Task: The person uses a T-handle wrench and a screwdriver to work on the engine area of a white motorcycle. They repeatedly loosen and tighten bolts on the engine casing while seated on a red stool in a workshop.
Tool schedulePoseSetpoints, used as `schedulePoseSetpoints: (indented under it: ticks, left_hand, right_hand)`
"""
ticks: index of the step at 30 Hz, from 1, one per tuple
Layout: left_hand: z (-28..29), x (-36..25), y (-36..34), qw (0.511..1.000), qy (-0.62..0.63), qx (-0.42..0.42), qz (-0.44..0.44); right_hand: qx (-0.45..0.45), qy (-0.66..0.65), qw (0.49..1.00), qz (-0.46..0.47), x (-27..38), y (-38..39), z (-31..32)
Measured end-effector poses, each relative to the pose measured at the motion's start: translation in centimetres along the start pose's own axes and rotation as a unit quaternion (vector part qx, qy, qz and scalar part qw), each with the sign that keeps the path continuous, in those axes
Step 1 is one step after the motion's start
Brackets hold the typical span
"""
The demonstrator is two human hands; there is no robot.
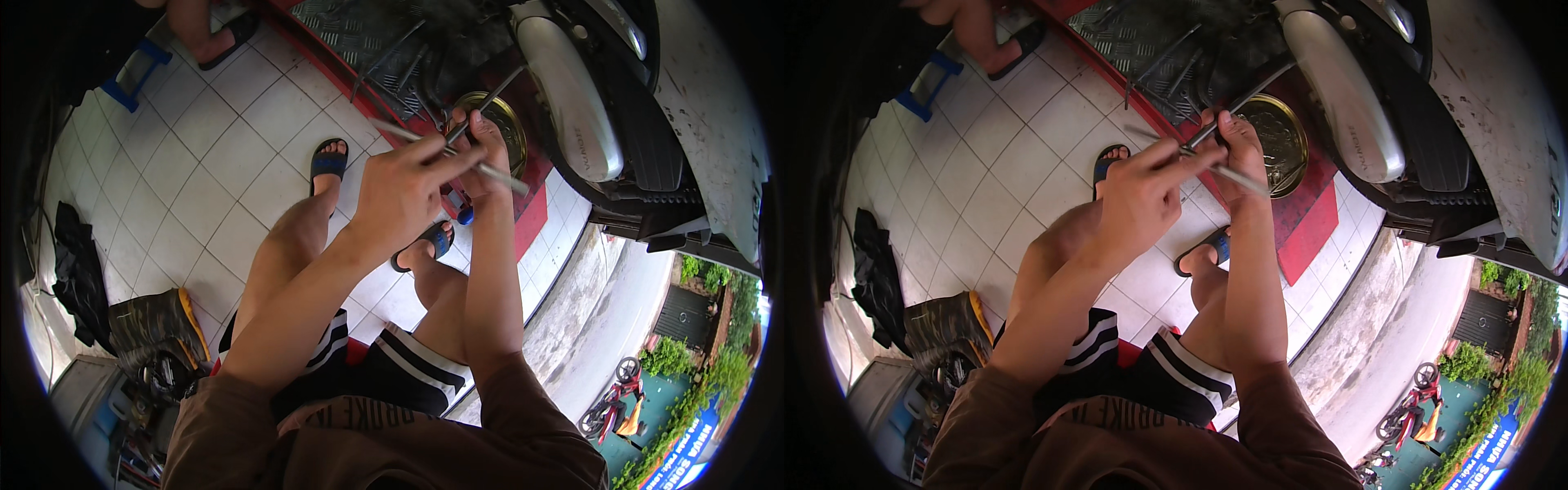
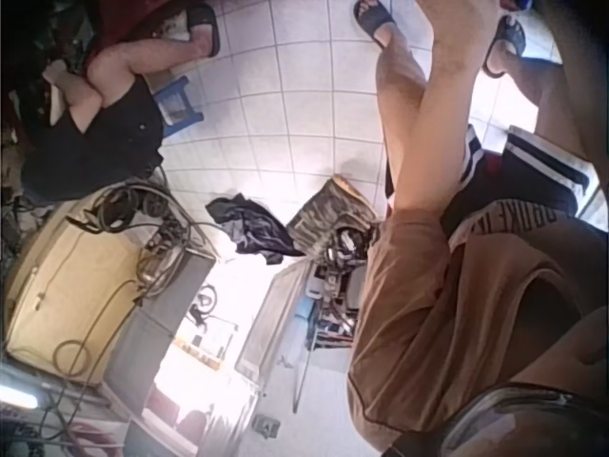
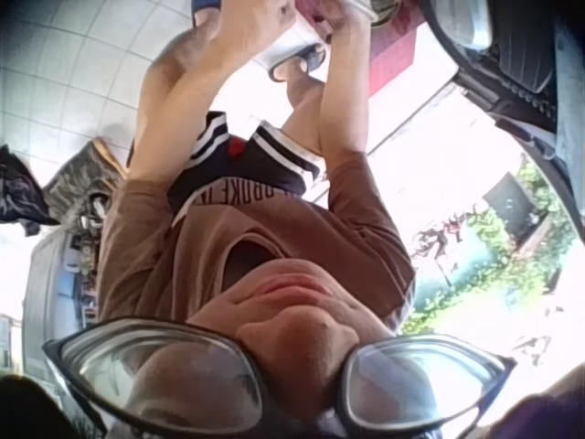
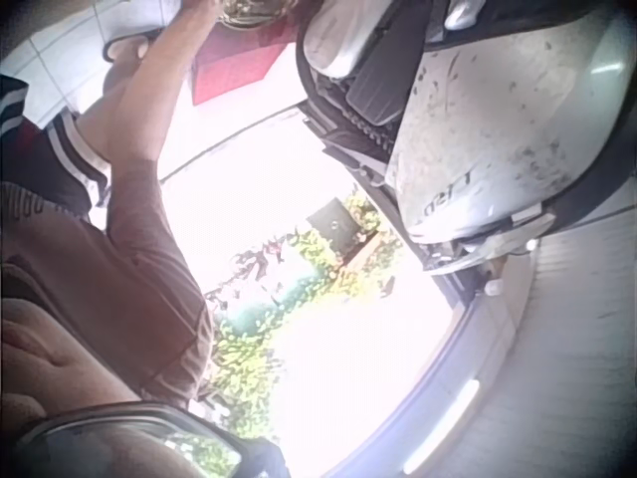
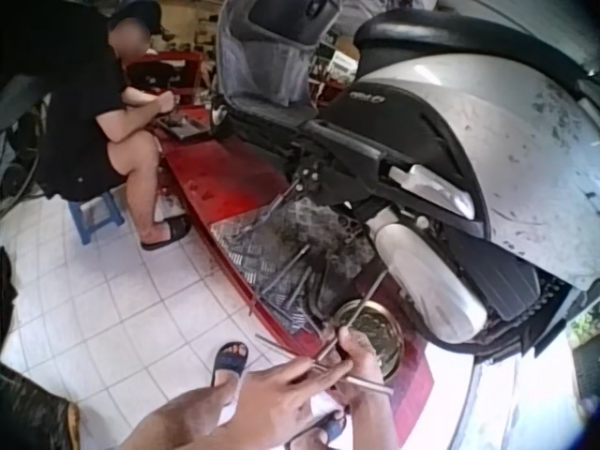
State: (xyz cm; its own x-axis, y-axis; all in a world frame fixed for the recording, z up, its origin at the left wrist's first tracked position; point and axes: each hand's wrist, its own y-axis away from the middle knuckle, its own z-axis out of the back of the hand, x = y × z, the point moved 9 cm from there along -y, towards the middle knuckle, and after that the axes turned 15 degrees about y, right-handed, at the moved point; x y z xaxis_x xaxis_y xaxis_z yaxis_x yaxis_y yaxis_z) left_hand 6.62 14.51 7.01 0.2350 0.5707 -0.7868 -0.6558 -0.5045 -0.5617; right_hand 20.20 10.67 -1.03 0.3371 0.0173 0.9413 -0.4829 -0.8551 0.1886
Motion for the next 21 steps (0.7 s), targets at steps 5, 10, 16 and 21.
schedulePoseSetpoints:
  ticks: [5,10,16,21]
  left_hand:
    - [-1.6,-0.7,1.2,0.982,0.176,0.041,0.064]
    - [-4.7,5.3,4.5,0.855,0.324,0.051,0.402]
    - [-3.5,7.7,2.6,0.862,0.389,-0.107,0.306]
    - [-3.0,6.5,2.6,0.870,0.390,-0.101,0.283]
  right_hand:
    - [0.032,0.016,0.999,0.005,-0.2,-0.6,-0.1]
    - [0.023,0.039,0.999,-0.008,-0.4,-0.5,0.3]
    - [0.008,0.038,0.999,-0.013,-0.4,-0.2,0.5]
    - [-0.008,0.048,0.999,-0.022,-0.5,-0.1,1.0]
